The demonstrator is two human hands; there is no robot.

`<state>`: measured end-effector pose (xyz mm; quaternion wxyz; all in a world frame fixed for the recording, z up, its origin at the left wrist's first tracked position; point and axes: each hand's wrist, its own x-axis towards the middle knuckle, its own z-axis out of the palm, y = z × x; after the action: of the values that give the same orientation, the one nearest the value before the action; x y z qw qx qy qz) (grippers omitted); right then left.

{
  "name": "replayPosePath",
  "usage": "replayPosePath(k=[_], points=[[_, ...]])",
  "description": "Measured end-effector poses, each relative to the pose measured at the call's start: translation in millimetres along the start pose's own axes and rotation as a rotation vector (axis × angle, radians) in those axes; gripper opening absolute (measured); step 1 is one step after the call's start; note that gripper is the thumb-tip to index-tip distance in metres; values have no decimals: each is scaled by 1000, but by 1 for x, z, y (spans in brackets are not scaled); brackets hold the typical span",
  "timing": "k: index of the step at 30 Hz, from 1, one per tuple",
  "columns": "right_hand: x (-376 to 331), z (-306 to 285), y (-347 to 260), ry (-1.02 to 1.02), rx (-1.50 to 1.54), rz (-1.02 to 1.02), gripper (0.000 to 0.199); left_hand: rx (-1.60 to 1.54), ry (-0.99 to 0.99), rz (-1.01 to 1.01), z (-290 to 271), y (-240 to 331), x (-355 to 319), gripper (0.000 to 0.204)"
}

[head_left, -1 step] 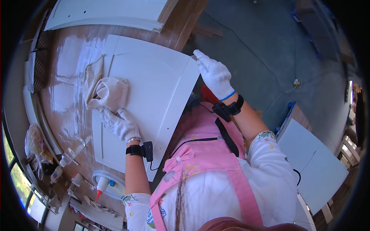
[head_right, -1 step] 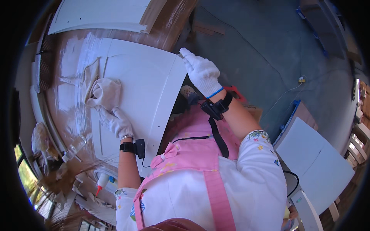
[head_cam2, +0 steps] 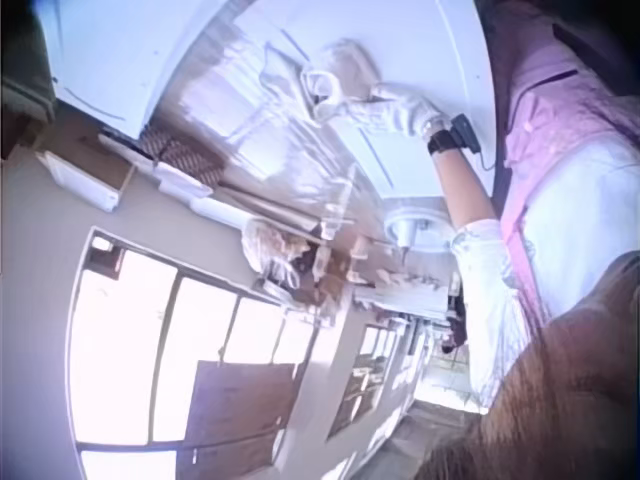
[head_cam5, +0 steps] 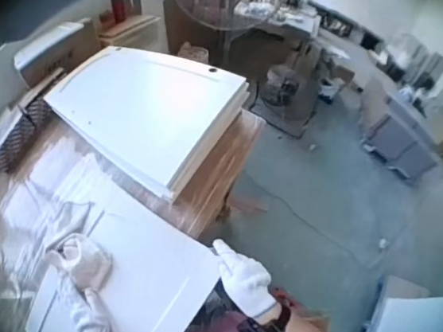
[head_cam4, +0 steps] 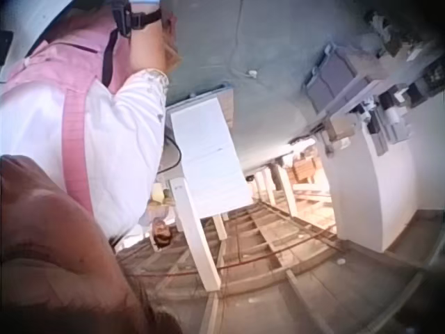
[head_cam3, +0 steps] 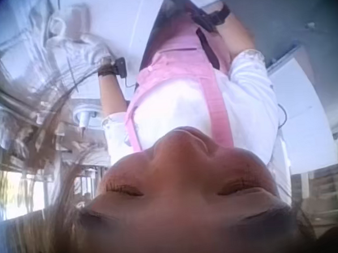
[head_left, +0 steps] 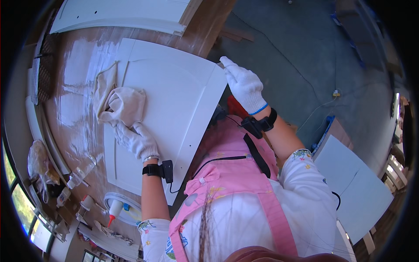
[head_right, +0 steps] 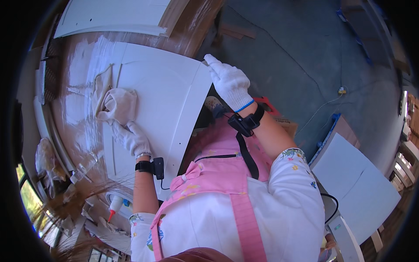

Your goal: Cleaning and inspecting a white cabinet door panel using a cloth, scraper block, and cleaning solution.

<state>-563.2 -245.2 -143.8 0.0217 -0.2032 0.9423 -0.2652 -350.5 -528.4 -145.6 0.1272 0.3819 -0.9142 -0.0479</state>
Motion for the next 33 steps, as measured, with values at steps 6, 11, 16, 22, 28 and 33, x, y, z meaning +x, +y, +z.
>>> replayPosePath(k=[6, 11, 16, 22, 28, 33], points=[[2, -6, -8, -79, -21, -47, 36, -1, 16, -3, 3, -3, 0, 63], [-5, 4, -1, -24, -39, -144, 37, -12, 21, 1, 4, -4, 0, 62], [-3, 1, -7, 25, -27, -137, 40, -1, 19, -18, 4, -4, -1, 62], [1, 1, 2, 28, -88, -131, 42, 6, 29, -19, 2, -2, 0, 62], [3, -3, -5, -21, -120, -104, 36, -4, 41, -8, 2, -1, 1, 61], [2, 3, 1, 57, -223, -225, 38, 12, 42, -14, 5, -4, 0, 61]])
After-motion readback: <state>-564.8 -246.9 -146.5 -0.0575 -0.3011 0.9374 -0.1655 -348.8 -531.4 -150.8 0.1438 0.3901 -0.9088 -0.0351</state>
